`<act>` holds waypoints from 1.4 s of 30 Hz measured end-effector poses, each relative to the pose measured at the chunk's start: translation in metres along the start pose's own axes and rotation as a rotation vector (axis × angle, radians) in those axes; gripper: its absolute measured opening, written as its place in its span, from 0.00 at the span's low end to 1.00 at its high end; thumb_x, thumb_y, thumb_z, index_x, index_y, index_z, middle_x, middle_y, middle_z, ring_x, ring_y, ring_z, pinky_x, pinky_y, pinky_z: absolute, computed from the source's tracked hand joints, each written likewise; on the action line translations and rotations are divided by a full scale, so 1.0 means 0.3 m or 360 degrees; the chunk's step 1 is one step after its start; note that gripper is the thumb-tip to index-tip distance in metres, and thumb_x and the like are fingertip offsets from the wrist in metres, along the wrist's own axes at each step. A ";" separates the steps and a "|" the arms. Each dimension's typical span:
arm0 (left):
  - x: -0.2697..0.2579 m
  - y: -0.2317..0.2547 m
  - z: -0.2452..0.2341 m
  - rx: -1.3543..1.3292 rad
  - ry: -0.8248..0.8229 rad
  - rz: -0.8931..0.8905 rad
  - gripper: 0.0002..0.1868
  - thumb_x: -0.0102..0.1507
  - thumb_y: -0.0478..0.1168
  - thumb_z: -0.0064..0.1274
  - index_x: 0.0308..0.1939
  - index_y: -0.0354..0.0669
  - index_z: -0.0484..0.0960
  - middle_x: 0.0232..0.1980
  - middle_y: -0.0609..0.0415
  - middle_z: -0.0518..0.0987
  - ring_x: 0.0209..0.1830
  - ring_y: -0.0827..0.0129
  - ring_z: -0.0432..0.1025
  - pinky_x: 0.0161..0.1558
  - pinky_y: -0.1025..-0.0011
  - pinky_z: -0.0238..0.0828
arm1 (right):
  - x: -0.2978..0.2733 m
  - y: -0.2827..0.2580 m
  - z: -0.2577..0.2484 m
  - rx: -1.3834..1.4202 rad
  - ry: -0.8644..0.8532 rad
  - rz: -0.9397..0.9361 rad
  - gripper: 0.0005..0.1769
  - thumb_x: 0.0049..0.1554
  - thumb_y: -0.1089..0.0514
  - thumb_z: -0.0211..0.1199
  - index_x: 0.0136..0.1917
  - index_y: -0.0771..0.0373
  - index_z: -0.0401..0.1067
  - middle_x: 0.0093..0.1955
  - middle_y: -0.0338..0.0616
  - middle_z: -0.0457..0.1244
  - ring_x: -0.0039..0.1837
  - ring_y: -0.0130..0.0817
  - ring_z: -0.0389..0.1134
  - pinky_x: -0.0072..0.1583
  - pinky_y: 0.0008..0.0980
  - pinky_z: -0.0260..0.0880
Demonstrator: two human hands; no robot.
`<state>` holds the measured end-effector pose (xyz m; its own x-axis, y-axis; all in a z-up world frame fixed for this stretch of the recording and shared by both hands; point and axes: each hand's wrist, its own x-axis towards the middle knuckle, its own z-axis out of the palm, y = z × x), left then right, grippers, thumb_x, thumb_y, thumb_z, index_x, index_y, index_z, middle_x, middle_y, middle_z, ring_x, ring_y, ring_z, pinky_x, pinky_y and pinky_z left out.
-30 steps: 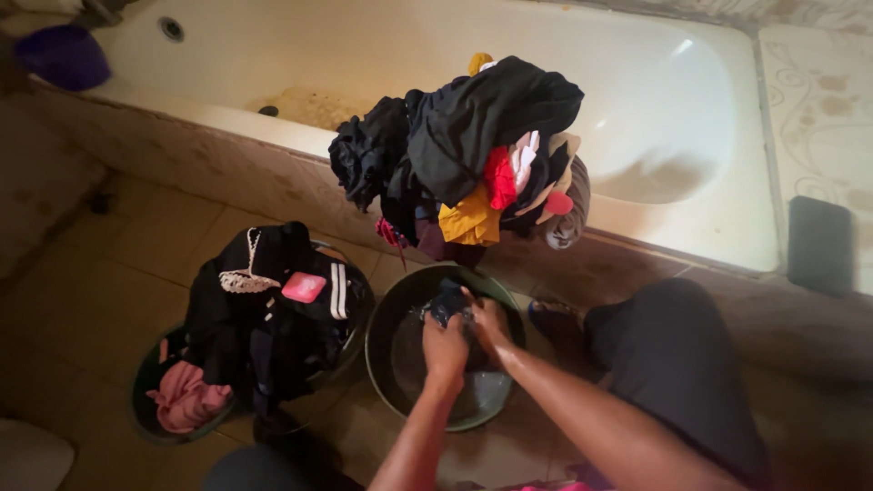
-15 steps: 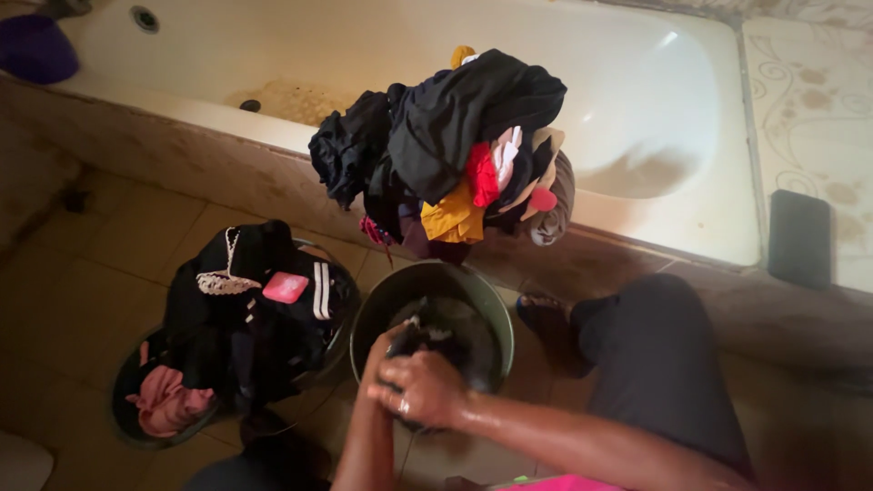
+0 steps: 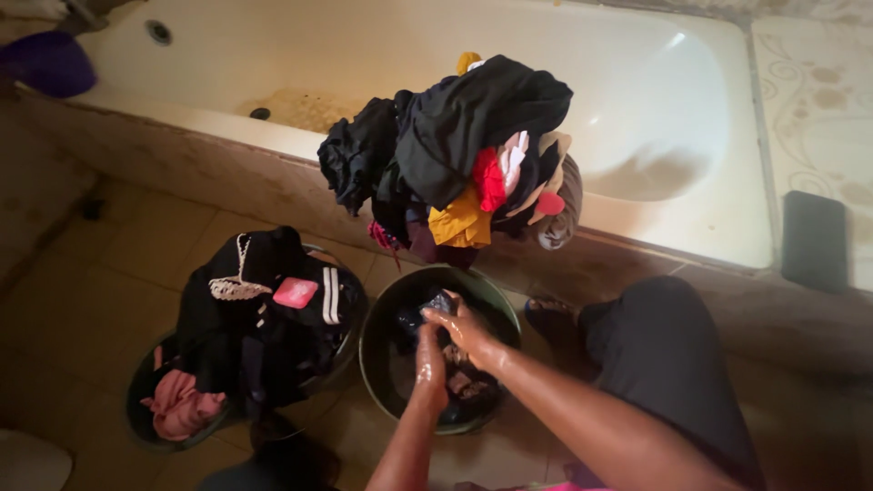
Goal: Hand-washing black clothing in a bucket with soap.
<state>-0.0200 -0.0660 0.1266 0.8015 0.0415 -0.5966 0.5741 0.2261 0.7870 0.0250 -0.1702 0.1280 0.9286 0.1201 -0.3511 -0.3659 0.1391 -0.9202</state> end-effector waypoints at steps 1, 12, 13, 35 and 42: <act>-0.037 0.064 -0.024 0.0001 0.0005 -0.0002 0.33 0.67 0.64 0.47 0.58 0.38 0.82 0.38 0.55 0.79 0.35 0.67 0.70 0.34 0.64 0.67 | -0.049 -0.042 0.041 0.0002 -0.0004 0.0004 0.38 0.52 0.42 0.70 0.70 0.53 0.60 0.61 0.44 0.64 0.61 0.31 0.65 0.63 0.34 0.65; 0.230 -0.017 -0.255 -0.0719 -0.0412 0.0123 0.22 0.63 0.52 0.58 0.55 0.42 0.83 0.49 0.52 0.83 0.47 0.65 0.79 0.52 0.67 0.77 | -0.386 -0.351 0.186 -0.1059 -0.0374 -0.0990 0.25 0.51 0.38 0.74 0.43 0.60 0.69 0.41 0.45 0.65 0.44 0.45 0.69 0.48 0.39 0.69; 0.195 0.030 -0.226 -0.0721 -0.0413 0.0129 0.22 0.63 0.52 0.58 0.55 0.42 0.83 0.49 0.52 0.83 0.47 0.65 0.79 0.52 0.67 0.77 | -0.370 -0.338 0.186 -0.1062 -0.0377 -0.0996 0.25 0.51 0.38 0.74 0.43 0.60 0.69 0.41 0.45 0.65 0.44 0.45 0.69 0.48 0.39 0.69; 0.075 0.103 -0.114 -0.0141 0.0335 0.0306 0.14 0.67 0.45 0.56 0.48 0.38 0.83 0.34 0.57 0.74 0.31 0.71 0.65 0.34 0.68 0.64 | -0.094 -0.151 -0.056 -0.1600 0.0065 -0.0793 0.23 0.60 0.40 0.54 0.45 0.61 0.78 0.41 0.57 0.68 0.46 0.63 0.70 0.46 0.55 0.69; 0.120 0.087 -0.153 0.0355 0.0379 -0.0027 0.21 0.62 0.42 0.60 0.60 0.53 0.77 0.38 0.51 0.79 0.27 0.66 0.66 0.28 0.68 0.61 | -0.145 -0.379 -0.061 -0.0673 0.0118 -0.0855 0.18 0.58 0.65 0.63 0.61 0.64 0.67 0.41 0.48 0.67 0.39 0.36 0.69 0.41 0.36 0.72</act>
<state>0.0160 -0.0138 0.1183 0.7449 0.2723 -0.6091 0.6305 0.0110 0.7761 0.0274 -0.2094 0.2448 0.9818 0.0721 0.1757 0.1880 -0.2371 -0.9531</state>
